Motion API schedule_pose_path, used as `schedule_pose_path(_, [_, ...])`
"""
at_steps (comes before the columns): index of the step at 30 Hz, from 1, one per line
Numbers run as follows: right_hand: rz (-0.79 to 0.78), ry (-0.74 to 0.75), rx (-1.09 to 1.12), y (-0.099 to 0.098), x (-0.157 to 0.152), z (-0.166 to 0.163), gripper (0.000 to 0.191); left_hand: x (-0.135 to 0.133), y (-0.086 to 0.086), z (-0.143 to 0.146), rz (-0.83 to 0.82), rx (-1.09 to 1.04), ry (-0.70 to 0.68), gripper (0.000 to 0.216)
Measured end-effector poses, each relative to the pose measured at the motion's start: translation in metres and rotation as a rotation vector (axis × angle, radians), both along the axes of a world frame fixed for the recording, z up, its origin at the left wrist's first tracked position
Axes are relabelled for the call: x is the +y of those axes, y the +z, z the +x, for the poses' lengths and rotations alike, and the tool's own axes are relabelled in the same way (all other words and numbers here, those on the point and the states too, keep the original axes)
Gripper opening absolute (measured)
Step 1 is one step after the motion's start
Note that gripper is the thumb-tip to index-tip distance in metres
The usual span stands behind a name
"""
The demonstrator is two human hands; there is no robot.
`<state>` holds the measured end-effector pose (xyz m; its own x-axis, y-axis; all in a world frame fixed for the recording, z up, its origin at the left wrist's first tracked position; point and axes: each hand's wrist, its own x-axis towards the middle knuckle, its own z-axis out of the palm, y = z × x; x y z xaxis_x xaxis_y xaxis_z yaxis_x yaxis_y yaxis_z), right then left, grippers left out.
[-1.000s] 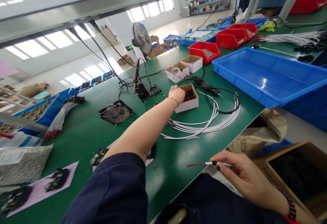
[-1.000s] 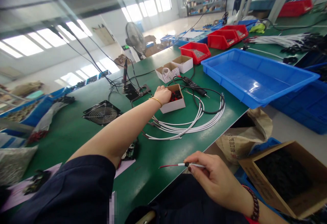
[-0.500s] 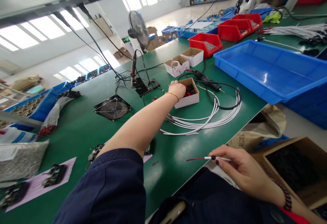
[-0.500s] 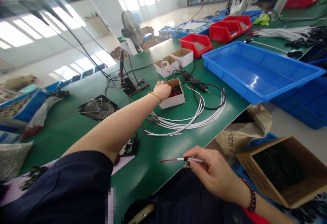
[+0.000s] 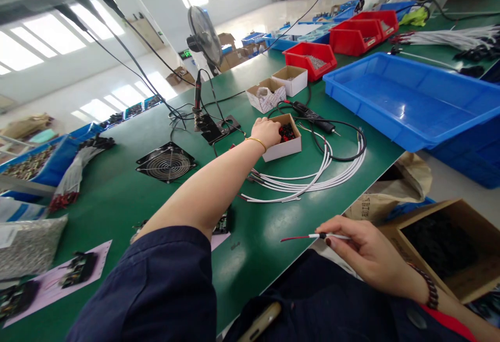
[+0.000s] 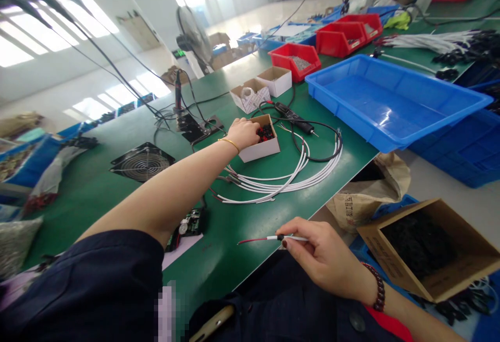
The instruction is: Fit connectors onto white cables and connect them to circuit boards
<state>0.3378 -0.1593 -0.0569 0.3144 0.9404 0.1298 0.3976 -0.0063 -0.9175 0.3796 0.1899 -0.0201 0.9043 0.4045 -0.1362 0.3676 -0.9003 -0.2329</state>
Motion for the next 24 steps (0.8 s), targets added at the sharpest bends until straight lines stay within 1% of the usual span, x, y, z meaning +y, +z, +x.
schedule_pose_path(4, [0.0,0.002,-0.005,-0.0008,-0.0005,-0.0011,0.027,0.0017,0.0008,-0.0027,0.006,0.001,0.0,0.033])
schedule_pose_path(9, [0.014,-0.004,0.008,-0.0005,0.001,-0.0025,0.028,-0.0002,0.0013,-0.0028,-0.005,0.043,-0.003,0.03])
schedule_pose_path(14, [0.011,-0.021,0.03,-0.0029,0.0012,-0.0038,0.028,-0.0011,0.0053,-0.0033,-0.013,0.06,0.006,0.029])
schedule_pose_path(18, [0.009,0.002,0.034,-0.0052,0.0023,-0.004,0.03,0.0002,0.0085,-0.0039,-0.033,0.081,-0.008,0.026])
schedule_pose_path(24, [-0.015,0.013,0.058,-0.0054,0.0037,-0.0039,0.029,-0.0011,0.0079,-0.0069,-0.037,0.045,0.001,0.025])
